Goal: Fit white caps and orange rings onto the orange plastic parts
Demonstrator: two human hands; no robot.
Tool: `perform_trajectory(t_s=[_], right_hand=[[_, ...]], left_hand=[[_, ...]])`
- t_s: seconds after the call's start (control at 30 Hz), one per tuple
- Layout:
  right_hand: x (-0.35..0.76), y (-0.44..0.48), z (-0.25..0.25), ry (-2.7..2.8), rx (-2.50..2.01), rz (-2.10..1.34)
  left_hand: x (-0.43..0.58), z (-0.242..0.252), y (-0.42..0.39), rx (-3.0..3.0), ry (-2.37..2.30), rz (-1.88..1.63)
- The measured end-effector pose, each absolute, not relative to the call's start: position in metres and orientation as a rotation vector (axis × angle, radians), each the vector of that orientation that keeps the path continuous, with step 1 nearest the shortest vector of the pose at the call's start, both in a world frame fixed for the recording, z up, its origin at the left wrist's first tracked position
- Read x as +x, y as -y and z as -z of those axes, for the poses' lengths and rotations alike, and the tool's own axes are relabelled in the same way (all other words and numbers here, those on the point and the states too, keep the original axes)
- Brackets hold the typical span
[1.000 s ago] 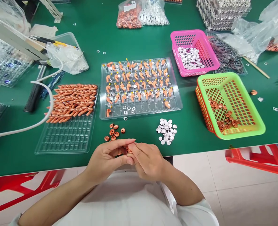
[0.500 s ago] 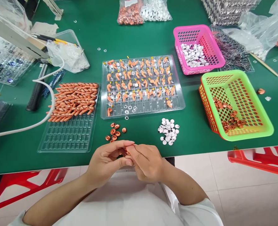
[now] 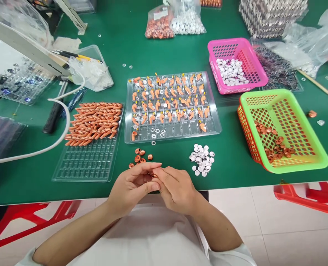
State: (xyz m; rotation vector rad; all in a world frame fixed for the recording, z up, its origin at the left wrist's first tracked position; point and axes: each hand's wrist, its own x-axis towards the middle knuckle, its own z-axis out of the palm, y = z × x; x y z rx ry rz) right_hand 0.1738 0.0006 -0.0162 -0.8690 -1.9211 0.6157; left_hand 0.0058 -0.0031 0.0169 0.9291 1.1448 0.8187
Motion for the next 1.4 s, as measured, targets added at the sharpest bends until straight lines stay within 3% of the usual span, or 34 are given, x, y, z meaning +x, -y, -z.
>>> perform_trajectory(t_s=[0.23,0.47,0.67,0.9,1.4], right_hand=[[0.178,0.012,0.004,1.533,-1.411,-1.038],[0.157,0.009,0.000,1.389,-1.511,-1.082],[0.157,0.004,-0.004,1.569,-1.317,-1.134],[0.181,0.006,-0.003,1.636,-1.397,-1.057],[0.172,0.004,0.007,1.677,-1.365,-0.884]], left_hand=[[0.006,-0.010,-0.002,1.763,-1.300,-1.002],[-0.001,-0.002,-0.003,2.271,-1.190,-1.254],[-0.032,-0.008,-0.006,2.229,-1.300,-1.209],[-0.117,-0.017,-0.023,1.574,-2.236,-1.054],[-0.148,-0.007,-0.045,1.580,-2.366,-0.611]])
